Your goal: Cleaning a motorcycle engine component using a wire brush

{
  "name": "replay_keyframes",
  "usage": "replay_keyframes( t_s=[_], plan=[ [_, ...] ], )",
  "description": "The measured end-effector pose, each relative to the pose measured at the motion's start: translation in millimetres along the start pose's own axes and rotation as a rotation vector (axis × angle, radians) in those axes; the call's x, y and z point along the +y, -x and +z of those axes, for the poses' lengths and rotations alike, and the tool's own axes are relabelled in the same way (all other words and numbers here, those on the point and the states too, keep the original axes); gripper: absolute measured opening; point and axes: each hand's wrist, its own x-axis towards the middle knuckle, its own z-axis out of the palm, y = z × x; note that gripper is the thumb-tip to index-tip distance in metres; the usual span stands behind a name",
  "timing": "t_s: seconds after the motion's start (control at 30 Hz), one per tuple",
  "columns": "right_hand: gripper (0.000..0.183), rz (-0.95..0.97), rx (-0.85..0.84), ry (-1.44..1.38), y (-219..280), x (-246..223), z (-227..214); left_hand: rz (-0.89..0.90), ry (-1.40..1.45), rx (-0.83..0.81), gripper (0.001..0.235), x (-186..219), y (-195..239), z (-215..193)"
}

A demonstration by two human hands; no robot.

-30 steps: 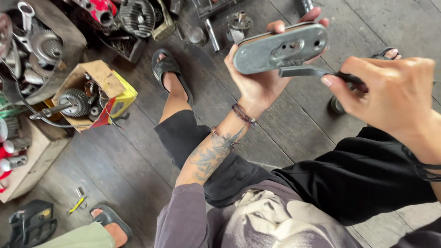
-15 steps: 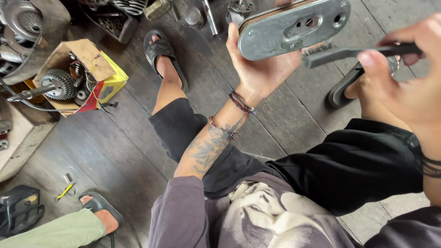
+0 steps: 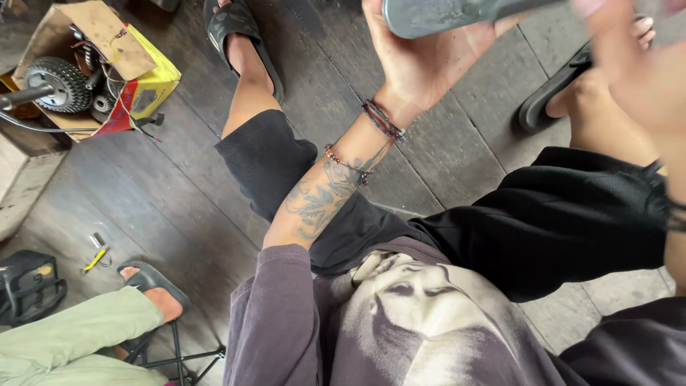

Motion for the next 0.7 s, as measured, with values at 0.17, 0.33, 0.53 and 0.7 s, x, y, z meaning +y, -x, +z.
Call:
replay_keyframes(
  t_s=[0.17,0.33,0.53,0.7],
  plan=[
    [0.054,-0.303,0.288,-0.432,19,-55,-27,0.054,-0.01,-0.923,0.111,5,-54,-88],
    [0.043,-0.031,0.318,-0.56,32,-74,-40,0.101,-0.061,-0.853,0.082,14,-39,-79],
    [0.056,-0.345,0.297,-0.216,25,-73,-46,0.155,-0.081,-0.646,0.069,11,-17,-69],
    [0.06,-0.163,0.201,-0.473,26,-60,-46,0.16,-0.145,-0.742,0.069,18,-8,-56]
  ],
)
